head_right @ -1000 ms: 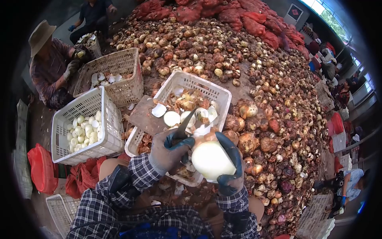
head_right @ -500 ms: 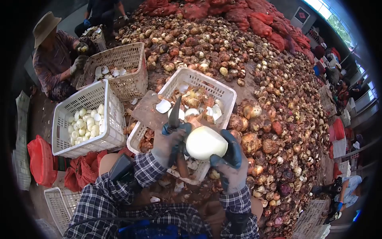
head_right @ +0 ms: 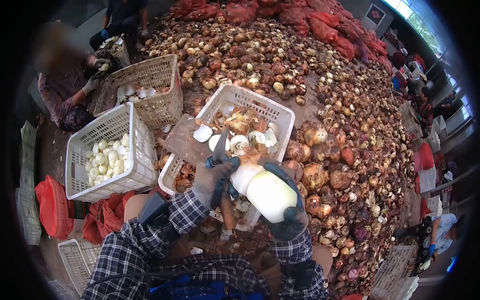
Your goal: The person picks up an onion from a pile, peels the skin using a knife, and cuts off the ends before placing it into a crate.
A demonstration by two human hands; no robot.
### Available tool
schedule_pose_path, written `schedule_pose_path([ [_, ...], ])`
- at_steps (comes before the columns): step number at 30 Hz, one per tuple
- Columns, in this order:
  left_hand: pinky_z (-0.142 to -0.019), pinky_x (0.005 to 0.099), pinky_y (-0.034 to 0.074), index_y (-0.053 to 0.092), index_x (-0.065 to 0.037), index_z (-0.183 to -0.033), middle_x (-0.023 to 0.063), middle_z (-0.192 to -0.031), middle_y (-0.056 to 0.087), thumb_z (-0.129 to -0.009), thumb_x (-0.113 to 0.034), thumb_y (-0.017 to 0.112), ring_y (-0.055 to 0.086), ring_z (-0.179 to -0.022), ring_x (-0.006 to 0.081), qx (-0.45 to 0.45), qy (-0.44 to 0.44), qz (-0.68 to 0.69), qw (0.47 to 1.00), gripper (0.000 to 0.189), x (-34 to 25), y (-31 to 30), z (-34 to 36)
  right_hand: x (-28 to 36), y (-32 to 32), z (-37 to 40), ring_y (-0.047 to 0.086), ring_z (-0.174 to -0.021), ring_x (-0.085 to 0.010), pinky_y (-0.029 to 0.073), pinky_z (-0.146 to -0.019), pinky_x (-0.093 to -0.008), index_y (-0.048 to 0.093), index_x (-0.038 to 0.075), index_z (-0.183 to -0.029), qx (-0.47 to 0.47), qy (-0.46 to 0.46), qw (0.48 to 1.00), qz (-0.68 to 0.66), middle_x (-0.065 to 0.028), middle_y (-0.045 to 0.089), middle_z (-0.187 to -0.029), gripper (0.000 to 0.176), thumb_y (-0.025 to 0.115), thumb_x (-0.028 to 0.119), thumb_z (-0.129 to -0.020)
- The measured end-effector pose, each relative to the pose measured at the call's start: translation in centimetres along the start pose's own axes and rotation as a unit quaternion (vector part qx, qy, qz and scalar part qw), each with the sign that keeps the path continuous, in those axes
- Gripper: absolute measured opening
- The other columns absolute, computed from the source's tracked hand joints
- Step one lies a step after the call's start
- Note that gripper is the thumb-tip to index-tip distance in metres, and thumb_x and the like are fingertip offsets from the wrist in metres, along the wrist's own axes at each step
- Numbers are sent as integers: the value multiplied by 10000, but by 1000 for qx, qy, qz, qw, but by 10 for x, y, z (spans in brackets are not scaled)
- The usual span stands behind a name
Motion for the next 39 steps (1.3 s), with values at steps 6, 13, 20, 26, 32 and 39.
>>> schedule_pose_path([
  [6,-424,269,482,516,46,-1142,51,-767,583,-871,-197,656,549,-474,135,106,-40,86,990,390,2,18,5,8,-4,-2,548,-1132,-299,458,-973,-414,355,-87,-1355,0,-16,1000,4,-198,513,-1265,1001,765,454,-619],
  [13,-429,225,474,373,41,-1351,96,-915,662,-850,-51,635,597,-583,107,118,-48,69,989,573,3,27,10,11,-2,-4,542,-1147,-251,464,-961,-377,360,-26,-1378,-2,-27,960,279,-161,528,-1249,1137,846,562,-535],
  [20,-528,217,504,581,52,-1116,92,-905,661,-833,-56,669,606,-645,101,126,203,-172,956,315,-52,35,35,12,-3,3,537,-1147,-240,460,-967,-373,465,-11,-1314,-79,-38,949,303,-157,538,-1254,742,776,220,-682],
  [26,-534,216,487,327,-48,-1428,48,-855,654,-831,-96,655,582,-632,65,158,24,-11,987,683,-27,34,29,20,0,4,544,-1133,-225,467,-952,-353,491,-5,-1296,-61,-74,924,371,-129,530,-1276,793,837,262,-635],
  [32,-478,196,466,371,-23,-1398,46,-796,637,-834,-115,667,556,-573,60,204,41,-159,965,643,-31,47,50,5,-18,1,548,-1135,-224,464,-959,-348,489,-3,-1302,-33,-8,946,322,-133,544,-1263,826,842,303,-620],
  [39,-364,263,455,530,70,-1144,108,-720,646,-893,-267,589,537,-409,140,106,112,62,986,424,-73,11,23,10,-17,-3,568,-1122,-292,471,-980,-405,406,-57,-1337,33,-25,994,97,-199,560,-1223,939,798,347,-586],
])
Point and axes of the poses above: each hand's wrist, its own z-axis away from the middle knuckle, its own y-axis out of the palm, x = y × z, the point moved 8 cm from there along -z, towards the middle knuckle
